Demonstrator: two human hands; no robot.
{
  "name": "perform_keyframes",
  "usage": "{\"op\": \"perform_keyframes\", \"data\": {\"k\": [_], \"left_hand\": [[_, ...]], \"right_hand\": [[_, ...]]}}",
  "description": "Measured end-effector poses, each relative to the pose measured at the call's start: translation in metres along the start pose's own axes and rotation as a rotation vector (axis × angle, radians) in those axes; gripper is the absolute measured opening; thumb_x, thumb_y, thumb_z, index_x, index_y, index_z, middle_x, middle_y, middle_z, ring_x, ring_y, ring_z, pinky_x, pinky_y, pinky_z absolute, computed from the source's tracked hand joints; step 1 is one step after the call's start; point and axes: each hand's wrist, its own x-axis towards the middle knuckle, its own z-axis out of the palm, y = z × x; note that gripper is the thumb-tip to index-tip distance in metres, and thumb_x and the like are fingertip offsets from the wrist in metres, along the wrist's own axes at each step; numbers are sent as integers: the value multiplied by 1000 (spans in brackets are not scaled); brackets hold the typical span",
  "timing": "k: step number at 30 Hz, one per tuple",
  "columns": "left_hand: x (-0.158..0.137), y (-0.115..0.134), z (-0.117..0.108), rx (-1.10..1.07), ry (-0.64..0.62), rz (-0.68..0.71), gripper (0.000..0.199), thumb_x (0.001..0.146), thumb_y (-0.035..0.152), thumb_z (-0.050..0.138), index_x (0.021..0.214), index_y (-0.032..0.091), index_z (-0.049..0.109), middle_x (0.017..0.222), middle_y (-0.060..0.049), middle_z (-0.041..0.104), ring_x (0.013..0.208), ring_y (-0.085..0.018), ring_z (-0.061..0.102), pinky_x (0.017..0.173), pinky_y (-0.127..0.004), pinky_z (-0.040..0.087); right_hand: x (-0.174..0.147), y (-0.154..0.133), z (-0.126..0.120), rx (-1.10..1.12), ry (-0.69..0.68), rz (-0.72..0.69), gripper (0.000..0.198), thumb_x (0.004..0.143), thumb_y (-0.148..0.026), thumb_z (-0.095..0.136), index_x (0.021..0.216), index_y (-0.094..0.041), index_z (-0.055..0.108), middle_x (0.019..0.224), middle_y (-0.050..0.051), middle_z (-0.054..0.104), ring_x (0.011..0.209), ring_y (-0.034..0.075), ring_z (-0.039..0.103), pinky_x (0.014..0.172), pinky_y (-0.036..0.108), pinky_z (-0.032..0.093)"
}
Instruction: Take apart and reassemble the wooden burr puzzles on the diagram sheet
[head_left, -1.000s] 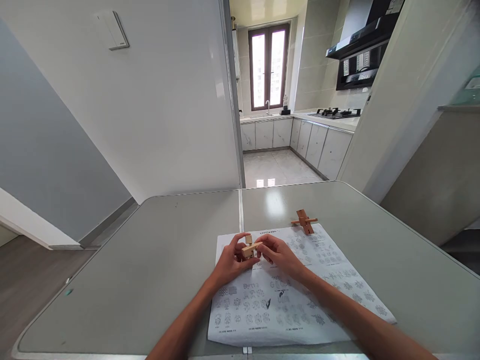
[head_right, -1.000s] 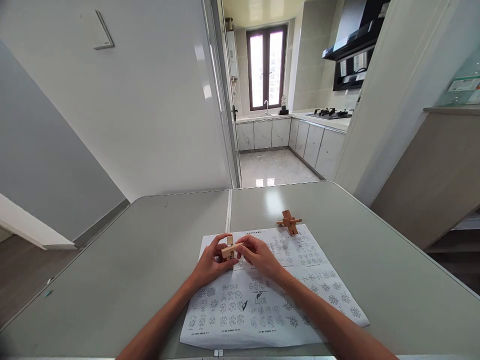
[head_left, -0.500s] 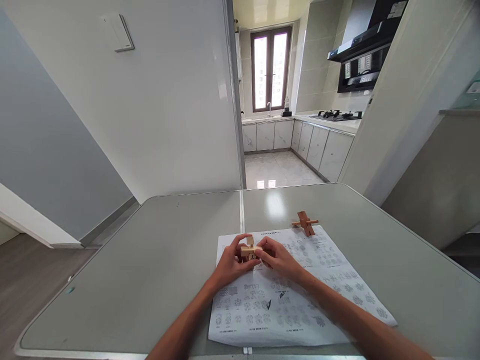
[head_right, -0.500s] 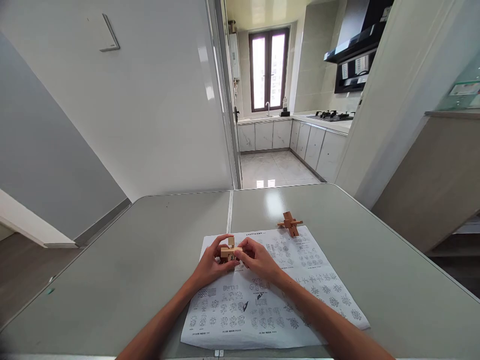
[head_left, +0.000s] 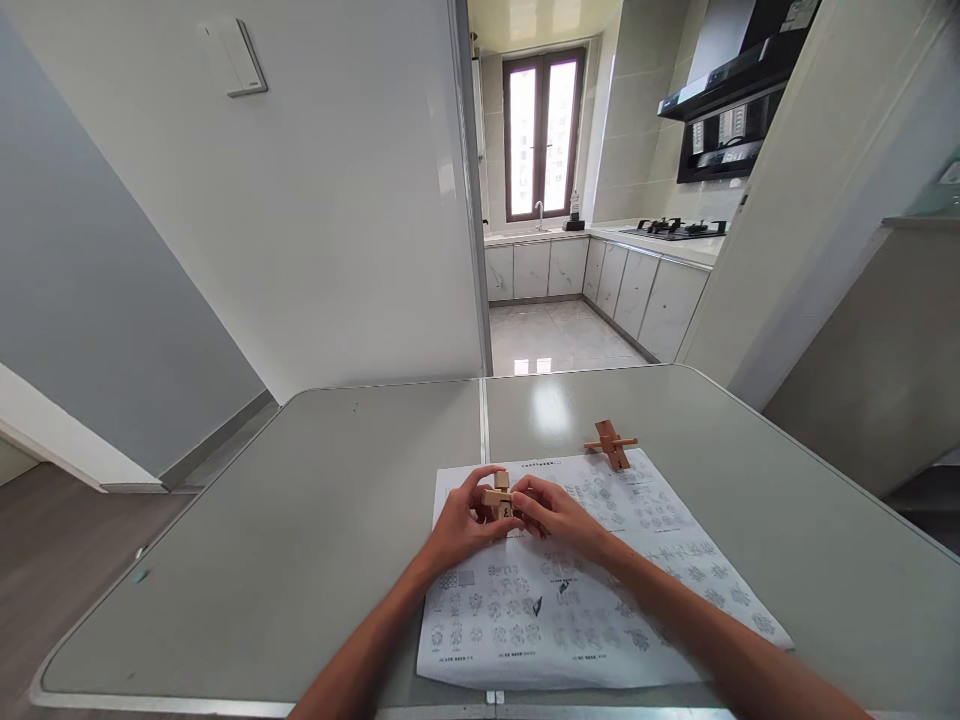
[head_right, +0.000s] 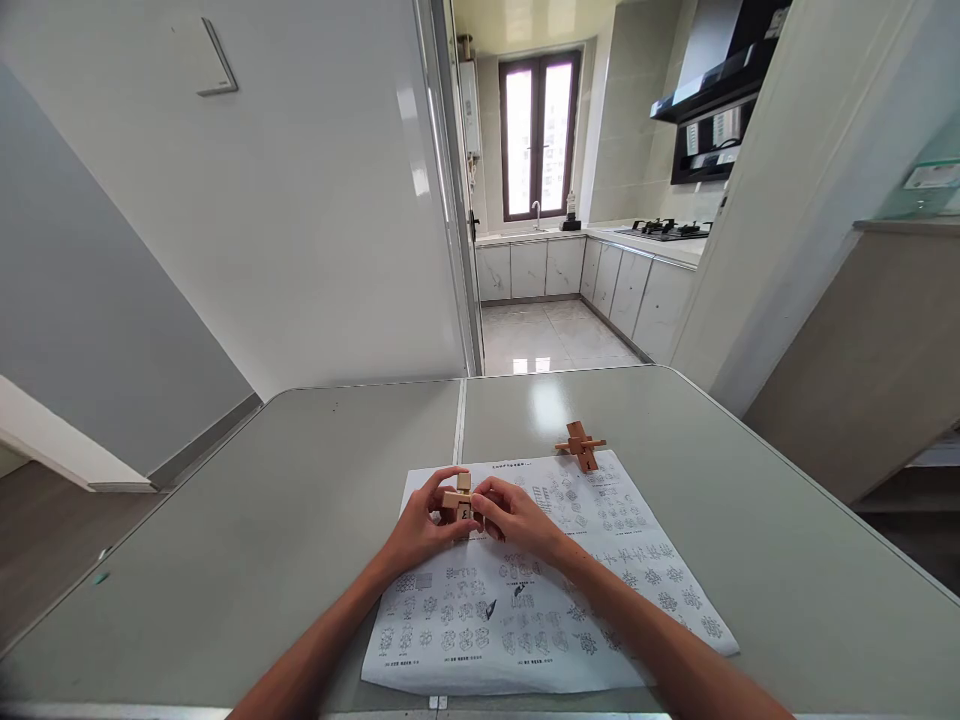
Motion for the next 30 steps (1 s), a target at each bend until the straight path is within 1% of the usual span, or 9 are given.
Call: {"op": "perform_keyframes", "data": {"k": [5, 12, 17, 19, 23, 30], "left_hand": [[0, 2, -1, -1, 6, -13, 70, 76, 48, 84, 135, 24, 55, 71, 6, 59, 65, -12, 50, 65, -25, 45], [0, -2, 0, 2, 6, -4, 68, 76, 47, 84, 134, 25, 55, 70, 7, 57, 60, -11, 47, 63, -25, 45], [2, -6, -1, -6, 1, 20, 69, 77, 47, 83, 135, 23, 53, 76, 4, 64, 60, -10, 48, 62, -25, 45], [2, -5, -2, -18, 4, 27, 70, 79, 48, 82, 136, 23, 52, 79, 3, 66, 61, -10, 50, 63, -25, 45], [3, -4, -3, -37, 17, 36, 68, 81, 49, 80, 137, 24, 51, 78, 3, 65, 62, -11, 51, 63, -25, 45], [1, -1, -3, -38, 9, 39, 67, 82, 49, 79, 138, 25, 51, 80, 3, 65, 61, -10, 49, 63, -25, 45]], "right_hand": [[-1, 0, 0, -68, 50, -61, 47, 94, -69, 57, 92, -22, 58, 64, -5, 52, 52, 11, 40, 52, 26, 33], [1, 5, 0, 16, 72, -30, 47, 94, -69, 57, 91, -22, 58, 68, -3, 58, 52, 11, 41, 52, 27, 32], [1, 2, -2, 66, 86, -34, 46, 95, -67, 57, 89, -22, 57, 69, -2, 59, 52, 10, 41, 52, 27, 33], [0, 0, -2, 88, 82, -26, 47, 94, -69, 58, 89, -22, 57, 69, -2, 59, 52, 10, 42, 52, 27, 34], [0, -3, -2, 119, 67, -10, 50, 92, -71, 59, 92, -22, 58, 70, -2, 61, 52, 10, 43, 51, 27, 34], [-2, -6, -5, 102, -22, 21, 50, 95, -69, 54, 94, -20, 61, 77, 0, 62, 56, 11, 47, 55, 27, 34]]}}
